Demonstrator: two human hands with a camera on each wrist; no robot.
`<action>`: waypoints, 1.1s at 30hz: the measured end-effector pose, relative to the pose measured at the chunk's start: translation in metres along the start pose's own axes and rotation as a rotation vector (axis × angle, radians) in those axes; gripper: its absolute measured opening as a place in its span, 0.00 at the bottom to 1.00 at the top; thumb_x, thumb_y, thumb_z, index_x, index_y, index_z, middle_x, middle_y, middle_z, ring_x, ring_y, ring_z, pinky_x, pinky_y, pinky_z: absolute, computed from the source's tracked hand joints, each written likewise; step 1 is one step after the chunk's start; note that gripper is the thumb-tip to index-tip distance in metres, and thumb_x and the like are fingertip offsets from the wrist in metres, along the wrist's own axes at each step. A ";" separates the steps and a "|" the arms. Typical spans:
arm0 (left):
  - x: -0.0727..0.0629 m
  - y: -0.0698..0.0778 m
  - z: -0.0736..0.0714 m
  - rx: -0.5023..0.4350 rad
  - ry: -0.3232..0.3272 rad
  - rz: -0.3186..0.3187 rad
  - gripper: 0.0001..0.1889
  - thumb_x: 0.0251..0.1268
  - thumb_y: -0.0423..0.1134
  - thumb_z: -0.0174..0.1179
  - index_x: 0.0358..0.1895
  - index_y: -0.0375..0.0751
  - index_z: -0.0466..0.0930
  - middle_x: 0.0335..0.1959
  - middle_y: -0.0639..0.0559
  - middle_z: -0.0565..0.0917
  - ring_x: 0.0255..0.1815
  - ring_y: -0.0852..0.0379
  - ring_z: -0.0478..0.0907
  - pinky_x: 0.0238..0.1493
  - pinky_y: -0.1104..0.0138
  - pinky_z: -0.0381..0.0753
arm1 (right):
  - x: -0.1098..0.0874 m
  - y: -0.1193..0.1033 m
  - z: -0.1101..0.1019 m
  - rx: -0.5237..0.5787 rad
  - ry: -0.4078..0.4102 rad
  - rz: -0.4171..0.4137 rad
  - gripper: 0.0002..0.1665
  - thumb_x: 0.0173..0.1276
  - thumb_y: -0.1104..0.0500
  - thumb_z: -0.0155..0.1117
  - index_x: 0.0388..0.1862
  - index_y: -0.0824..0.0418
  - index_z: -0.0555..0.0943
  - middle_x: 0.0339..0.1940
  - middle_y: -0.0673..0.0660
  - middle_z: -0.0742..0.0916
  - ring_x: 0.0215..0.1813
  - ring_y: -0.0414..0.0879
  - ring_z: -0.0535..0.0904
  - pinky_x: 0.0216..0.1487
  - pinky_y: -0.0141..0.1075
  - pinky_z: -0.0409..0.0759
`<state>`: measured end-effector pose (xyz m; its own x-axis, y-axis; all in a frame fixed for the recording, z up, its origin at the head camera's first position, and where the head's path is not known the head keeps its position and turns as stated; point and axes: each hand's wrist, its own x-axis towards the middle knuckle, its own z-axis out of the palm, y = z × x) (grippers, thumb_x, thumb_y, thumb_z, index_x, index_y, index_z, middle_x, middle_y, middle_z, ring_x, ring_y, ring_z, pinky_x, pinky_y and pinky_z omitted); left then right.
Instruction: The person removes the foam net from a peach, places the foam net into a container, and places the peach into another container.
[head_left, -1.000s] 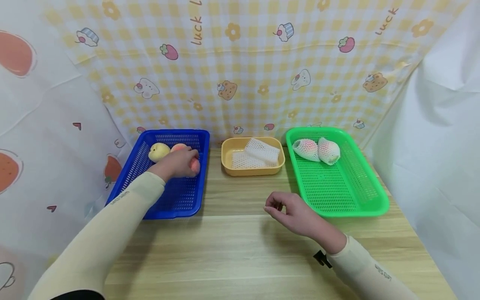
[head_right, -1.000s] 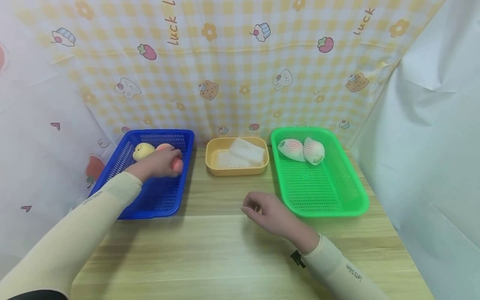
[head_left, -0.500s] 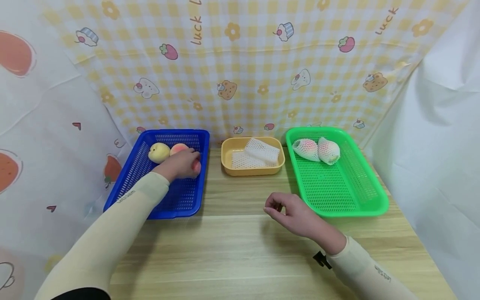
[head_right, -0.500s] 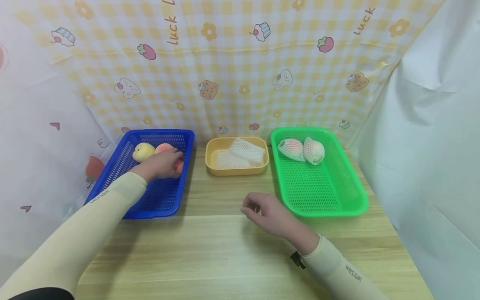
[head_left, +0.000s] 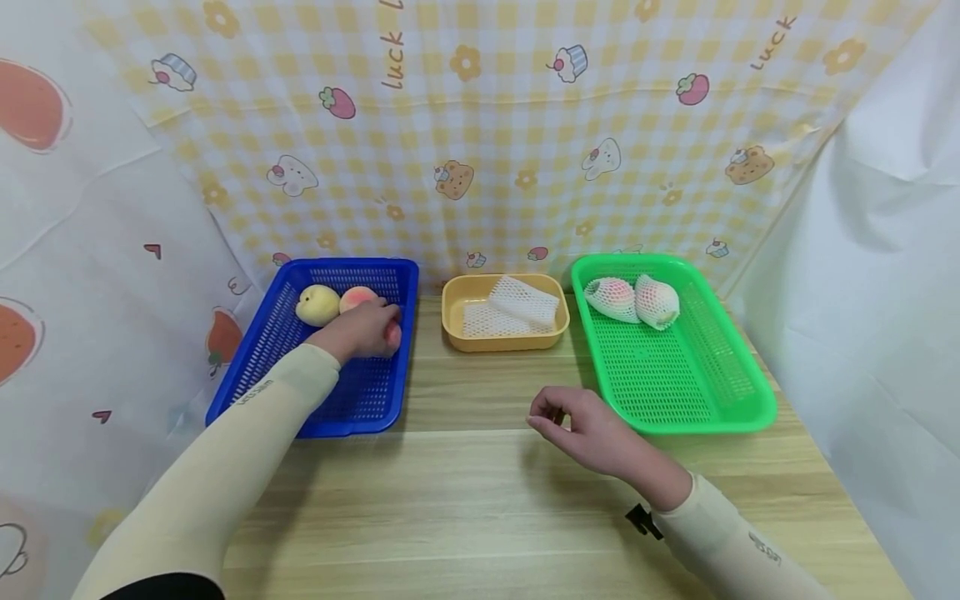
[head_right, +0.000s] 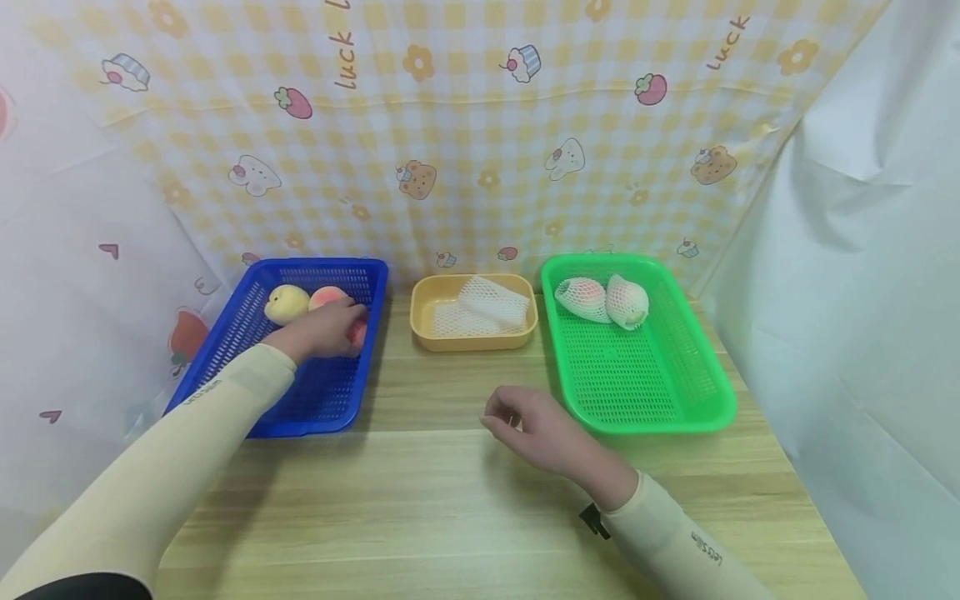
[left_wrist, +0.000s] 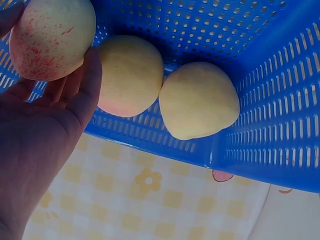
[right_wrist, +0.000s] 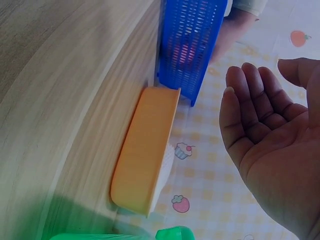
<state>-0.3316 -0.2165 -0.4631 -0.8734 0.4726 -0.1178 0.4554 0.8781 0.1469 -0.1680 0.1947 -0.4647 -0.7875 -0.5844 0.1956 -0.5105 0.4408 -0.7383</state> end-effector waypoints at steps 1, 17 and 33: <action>0.000 -0.001 0.001 -0.007 0.002 0.000 0.30 0.61 0.39 0.69 0.66 0.31 0.80 0.62 0.29 0.81 0.60 0.30 0.82 0.62 0.41 0.83 | 0.000 0.000 0.000 0.002 -0.002 0.001 0.04 0.83 0.55 0.70 0.43 0.49 0.86 0.35 0.41 0.86 0.39 0.41 0.83 0.40 0.39 0.85; -0.010 -0.010 -0.002 -0.151 0.029 0.004 0.29 0.63 0.40 0.75 0.66 0.32 0.82 0.63 0.30 0.80 0.57 0.36 0.82 0.63 0.43 0.82 | 0.000 -0.001 0.001 0.004 -0.003 -0.002 0.04 0.83 0.56 0.70 0.43 0.51 0.86 0.34 0.39 0.85 0.39 0.40 0.82 0.41 0.39 0.85; -0.030 -0.006 -0.042 -0.241 0.063 -0.071 0.28 0.79 0.45 0.69 0.72 0.33 0.78 0.71 0.32 0.76 0.71 0.32 0.76 0.71 0.37 0.75 | 0.000 -0.004 -0.002 -0.008 0.004 -0.009 0.03 0.81 0.60 0.71 0.42 0.53 0.87 0.34 0.40 0.86 0.39 0.41 0.83 0.39 0.41 0.85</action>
<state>-0.3158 -0.2392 -0.4195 -0.9143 0.3981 -0.0753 0.3449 0.8623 0.3708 -0.1660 0.1941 -0.4607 -0.7842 -0.5855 0.2054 -0.5205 0.4405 -0.7315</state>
